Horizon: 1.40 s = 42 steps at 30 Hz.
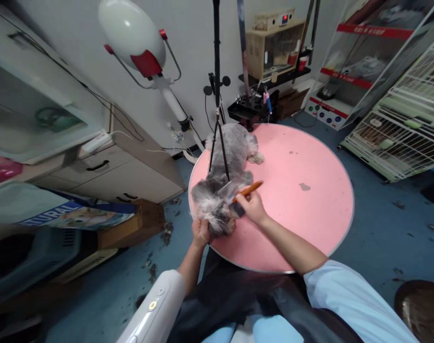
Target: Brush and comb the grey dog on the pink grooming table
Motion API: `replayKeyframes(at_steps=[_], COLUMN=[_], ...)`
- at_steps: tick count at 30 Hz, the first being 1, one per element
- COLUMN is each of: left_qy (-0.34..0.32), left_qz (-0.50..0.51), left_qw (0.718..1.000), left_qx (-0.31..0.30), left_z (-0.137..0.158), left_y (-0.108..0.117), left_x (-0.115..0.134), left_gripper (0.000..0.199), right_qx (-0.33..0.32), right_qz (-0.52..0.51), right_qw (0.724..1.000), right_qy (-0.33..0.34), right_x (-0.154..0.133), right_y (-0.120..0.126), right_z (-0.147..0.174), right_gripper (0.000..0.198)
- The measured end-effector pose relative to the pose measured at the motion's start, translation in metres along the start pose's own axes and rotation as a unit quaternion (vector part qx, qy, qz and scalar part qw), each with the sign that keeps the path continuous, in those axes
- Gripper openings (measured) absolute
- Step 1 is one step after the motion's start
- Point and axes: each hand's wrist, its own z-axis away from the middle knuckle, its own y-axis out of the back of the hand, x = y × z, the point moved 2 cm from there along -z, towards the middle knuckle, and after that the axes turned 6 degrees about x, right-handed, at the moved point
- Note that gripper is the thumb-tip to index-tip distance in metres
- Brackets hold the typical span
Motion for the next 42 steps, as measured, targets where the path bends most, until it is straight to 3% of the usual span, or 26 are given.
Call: replayKeyframes(at_steps=[2, 6, 9, 10, 13, 14, 16, 18, 21, 24, 28, 31, 32, 34, 36, 40, 42], left_qy=[-0.025, -0.069, -0.125, -0.143, -0.182, -0.188, -0.188, -0.18, -0.17, -0.14, -0.037, 0.058, 0.083, 0.111, 0.127, 0.133, 0.079], left_qz=[-0.005, -0.028, -0.043, -0.047, -0.068, -0.079, -0.096, -0.102, -0.096, -0.076, -0.035, 0.024, 0.04, 0.045, 0.037, 0.041, 0.011], left_qw=[1.0, 0.997, 0.991, 0.988, 0.98, 0.978, 0.976, 0.977, 0.979, 0.985, 0.998, 0.998, 0.996, 0.993, 0.991, 0.99, 0.997], left_qx=[-0.01, -0.018, -0.034, -0.037, -0.042, -0.042, -0.048, -0.052, -0.059, -0.058, -0.027, -0.008, -0.004, 0.011, 0.026, 0.011, 0.0], left_z=[0.001, 0.0, 0.0, -0.001, -0.001, -0.001, -0.002, -0.002, -0.003, -0.006, -0.008, -0.007, -0.006, -0.005, -0.005, -0.006, -0.006], left_y=[0.0, 0.0, -0.001, -0.001, -0.002, -0.002, -0.002, -0.001, -0.001, -0.001, -0.001, 0.0, 0.0, 0.001, 0.003, 0.004, 0.004], left_x=[0.0, 0.004, 0.011, 0.013, 0.015, 0.015, 0.014, 0.014, 0.016, 0.016, 0.011, 0.003, 0.001, -0.002, -0.005, -0.009, -0.009], left_gripper=[0.046, 0.039, 0.04, 0.041, 0.04, 0.04, 0.043, 0.046, 0.047, 0.047, 0.048, 0.056, 0.06, 0.063, 0.063, 0.063, 0.059], right_qx=[-0.039, 0.047, -0.043, -0.044, 0.05, 0.052, -0.008, -0.02, 0.046, -0.039, -0.063, -0.139, -0.142, -0.069, -0.001, -0.136, -0.088], right_qz=[0.002, 0.0, -0.001, 0.003, 0.003, -0.003, -0.012, -0.002, 0.009, -0.001, -0.019, 0.002, 0.012, 0.013, -0.002, 0.04, 0.052], right_qw=[0.999, 0.999, 0.999, 0.998, 0.999, 0.998, 0.999, 0.999, 0.999, 0.999, 0.996, 0.986, 0.986, 0.992, 0.991, 0.985, 0.99], right_qy=[-0.019, 0.015, -0.028, -0.038, -0.019, -0.017, -0.041, -0.048, -0.001, 0.002, 0.06, 0.087, 0.087, 0.102, 0.132, 0.095, 0.093], right_x=[0.0, -0.003, 0.0, 0.002, 0.006, 0.007, 0.011, 0.012, 0.008, 0.002, -0.007, -0.012, -0.013, -0.018, -0.023, -0.024, -0.025], right_y=[-0.004, -0.001, -0.001, 0.0, 0.006, 0.007, 0.005, 0.006, 0.009, -0.003, -0.022, -0.03, -0.029, -0.023, -0.017, -0.024, -0.026], right_z=[0.0, 0.0, 0.002, 0.003, 0.005, 0.005, 0.007, 0.007, 0.005, 0.002, -0.01, -0.021, -0.026, -0.033, -0.036, -0.029, -0.028], right_gripper=[0.04, 0.041, 0.041, 0.042, 0.044, 0.044, 0.044, 0.044, 0.041, 0.037, 0.034, 0.034, 0.035, 0.035, 0.035, 0.031, 0.028])
